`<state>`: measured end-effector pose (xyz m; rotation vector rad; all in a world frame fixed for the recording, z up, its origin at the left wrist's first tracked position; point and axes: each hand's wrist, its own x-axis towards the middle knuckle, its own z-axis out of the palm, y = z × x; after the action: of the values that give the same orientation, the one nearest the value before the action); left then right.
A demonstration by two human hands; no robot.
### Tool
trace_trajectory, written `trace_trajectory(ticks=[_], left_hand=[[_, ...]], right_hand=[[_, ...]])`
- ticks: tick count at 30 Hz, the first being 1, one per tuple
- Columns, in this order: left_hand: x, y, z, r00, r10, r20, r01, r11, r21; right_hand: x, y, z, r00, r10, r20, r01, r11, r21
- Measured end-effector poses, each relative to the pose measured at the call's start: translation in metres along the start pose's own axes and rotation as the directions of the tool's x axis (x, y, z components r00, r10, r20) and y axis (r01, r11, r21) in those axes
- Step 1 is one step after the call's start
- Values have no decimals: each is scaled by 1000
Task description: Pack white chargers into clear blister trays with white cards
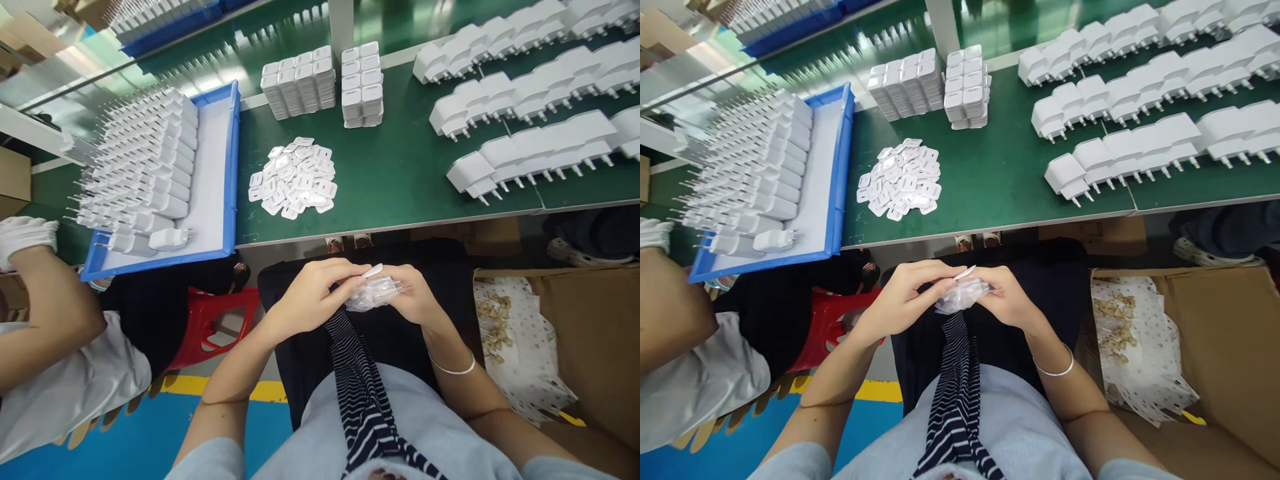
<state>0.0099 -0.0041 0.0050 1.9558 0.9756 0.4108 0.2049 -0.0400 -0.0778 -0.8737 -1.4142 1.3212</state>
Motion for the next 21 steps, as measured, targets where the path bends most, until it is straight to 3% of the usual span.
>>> trace_trajectory(ticks=[5, 12, 21], left_hand=[[4, -5, 5, 997, 25, -76, -27, 999, -25], [11, -10, 2, 968, 192, -159, -127, 930, 345], [29, -7, -8, 955, 232, -184, -164, 932, 323]], right_hand=[[0, 0, 3, 1000, 26, 0, -26, 996, 86], [2, 5, 2, 998, 44, -40, -41, 997, 71], [5, 8, -7, 982, 154, -105, -132, 973, 187]])
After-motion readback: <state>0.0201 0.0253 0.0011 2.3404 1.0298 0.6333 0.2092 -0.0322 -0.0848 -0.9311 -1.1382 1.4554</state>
